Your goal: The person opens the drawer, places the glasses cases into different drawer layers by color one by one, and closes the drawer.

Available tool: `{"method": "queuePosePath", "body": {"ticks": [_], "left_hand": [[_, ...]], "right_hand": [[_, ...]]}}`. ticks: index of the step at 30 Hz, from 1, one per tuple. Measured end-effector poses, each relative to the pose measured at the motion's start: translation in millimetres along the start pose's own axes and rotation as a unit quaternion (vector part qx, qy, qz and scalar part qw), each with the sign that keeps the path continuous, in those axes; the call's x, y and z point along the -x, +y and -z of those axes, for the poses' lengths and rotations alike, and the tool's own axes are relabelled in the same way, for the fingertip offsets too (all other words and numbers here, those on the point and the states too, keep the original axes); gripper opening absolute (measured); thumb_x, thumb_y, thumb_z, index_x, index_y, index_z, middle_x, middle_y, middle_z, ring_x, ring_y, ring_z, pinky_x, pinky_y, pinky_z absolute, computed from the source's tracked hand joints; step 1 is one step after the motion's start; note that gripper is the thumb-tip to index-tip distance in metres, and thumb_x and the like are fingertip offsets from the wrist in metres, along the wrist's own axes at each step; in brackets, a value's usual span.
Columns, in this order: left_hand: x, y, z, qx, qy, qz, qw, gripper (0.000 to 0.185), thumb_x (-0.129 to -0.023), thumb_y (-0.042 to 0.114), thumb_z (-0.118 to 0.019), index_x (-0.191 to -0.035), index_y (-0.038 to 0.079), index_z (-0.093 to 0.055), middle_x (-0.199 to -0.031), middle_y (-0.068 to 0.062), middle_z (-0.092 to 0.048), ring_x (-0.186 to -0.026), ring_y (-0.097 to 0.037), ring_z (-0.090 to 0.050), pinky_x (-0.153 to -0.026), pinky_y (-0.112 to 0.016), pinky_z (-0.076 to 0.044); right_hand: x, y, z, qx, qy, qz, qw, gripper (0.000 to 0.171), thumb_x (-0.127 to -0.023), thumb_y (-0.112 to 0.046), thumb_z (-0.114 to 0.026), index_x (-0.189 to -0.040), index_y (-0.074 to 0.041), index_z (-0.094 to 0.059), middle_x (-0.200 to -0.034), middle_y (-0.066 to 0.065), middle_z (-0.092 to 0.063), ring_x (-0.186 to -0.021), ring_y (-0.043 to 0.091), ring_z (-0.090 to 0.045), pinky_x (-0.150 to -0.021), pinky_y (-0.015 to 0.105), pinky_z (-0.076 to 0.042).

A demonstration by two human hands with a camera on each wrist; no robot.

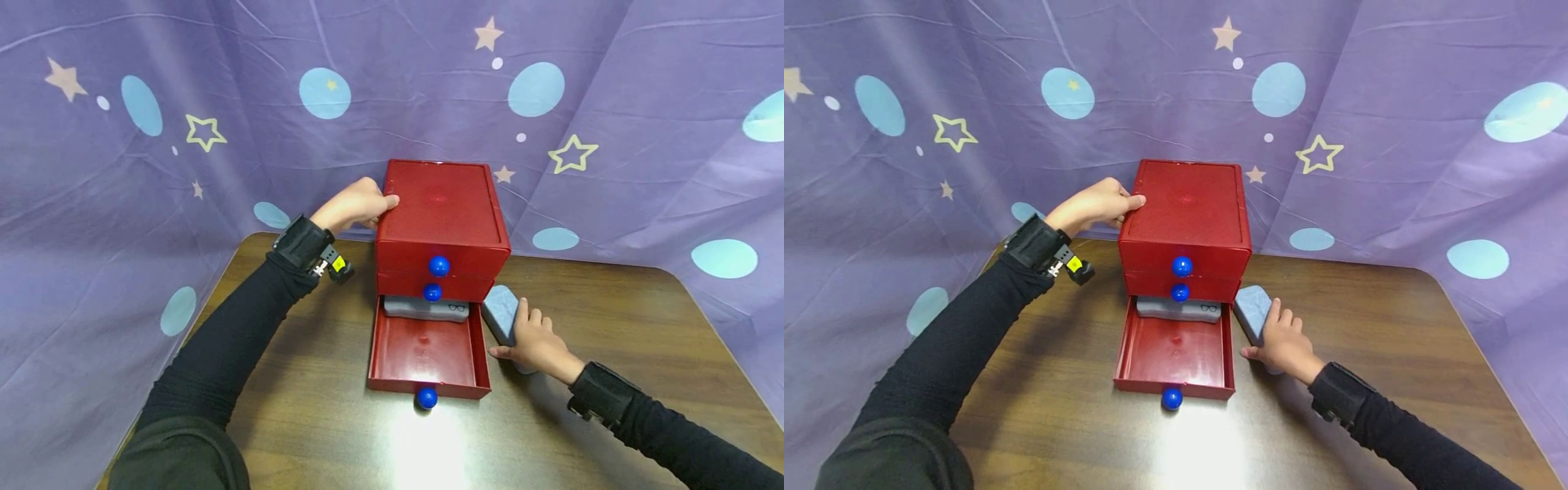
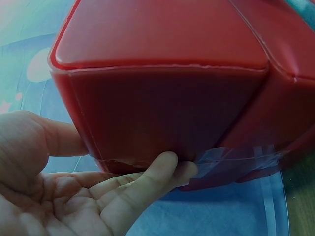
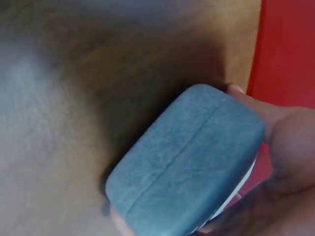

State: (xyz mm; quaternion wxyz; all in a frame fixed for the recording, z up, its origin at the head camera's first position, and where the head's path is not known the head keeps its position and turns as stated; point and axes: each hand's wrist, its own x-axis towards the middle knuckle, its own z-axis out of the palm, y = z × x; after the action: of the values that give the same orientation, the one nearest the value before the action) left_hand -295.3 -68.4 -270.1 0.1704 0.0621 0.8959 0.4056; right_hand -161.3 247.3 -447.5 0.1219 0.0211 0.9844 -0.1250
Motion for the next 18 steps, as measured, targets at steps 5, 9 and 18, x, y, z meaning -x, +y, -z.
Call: {"method": "queuePosePath", "body": {"ticks": [5, 9, 18], "left_hand": [[-0.3, -0.3, 0.1, 0.000, 0.002, -0.001, 1.0000, 0.046, -0.104, 0.027, -0.055, -0.061, 0.015, -0.042, -0.059, 0.004, -0.040, -0.055, -0.010, -0.048, -0.057, -0.022, -0.045], [-1.1, -0.5, -0.6, -0.009, 0.007, -0.004, 0.9999, 0.043, -0.104, 0.027, -0.056, -0.064, 0.014, -0.045, -0.062, 0.003, -0.043, -0.056, -0.010, -0.053, -0.062, -0.024, -0.049], [-2.2, -0.8, -2.0, -0.018, 0.014, -0.001, 0.9997, 0.039, -0.104, 0.027, -0.055, -0.069, 0.011, -0.049, -0.062, 0.003, -0.044, -0.054, -0.010, -0.055, -0.065, -0.025, -0.052]], "right_hand": [[-0.7, 3.7, 10.8, 0.015, 0.001, 0.021, 1.000, 0.116, -0.076, -0.041, -0.088, -0.149, 0.015, -0.018, -0.126, 0.044, -0.044, -0.116, 0.062, -0.046, -0.081, 0.068, -0.051], [-2.0, 5.6, 19.5, 0.026, -0.008, 0.024, 0.999, 0.110, -0.075, -0.039, -0.088, -0.148, 0.009, -0.022, -0.120, 0.040, -0.048, -0.113, 0.060, -0.048, -0.073, 0.064, -0.053], [-9.1, 9.2, 37.6, 0.055, -0.049, 0.043, 0.996, 0.105, -0.074, -0.035, -0.087, -0.149, 0.008, -0.027, -0.126, 0.041, -0.051, -0.118, 0.062, -0.047, -0.075, 0.066, -0.052]]}}
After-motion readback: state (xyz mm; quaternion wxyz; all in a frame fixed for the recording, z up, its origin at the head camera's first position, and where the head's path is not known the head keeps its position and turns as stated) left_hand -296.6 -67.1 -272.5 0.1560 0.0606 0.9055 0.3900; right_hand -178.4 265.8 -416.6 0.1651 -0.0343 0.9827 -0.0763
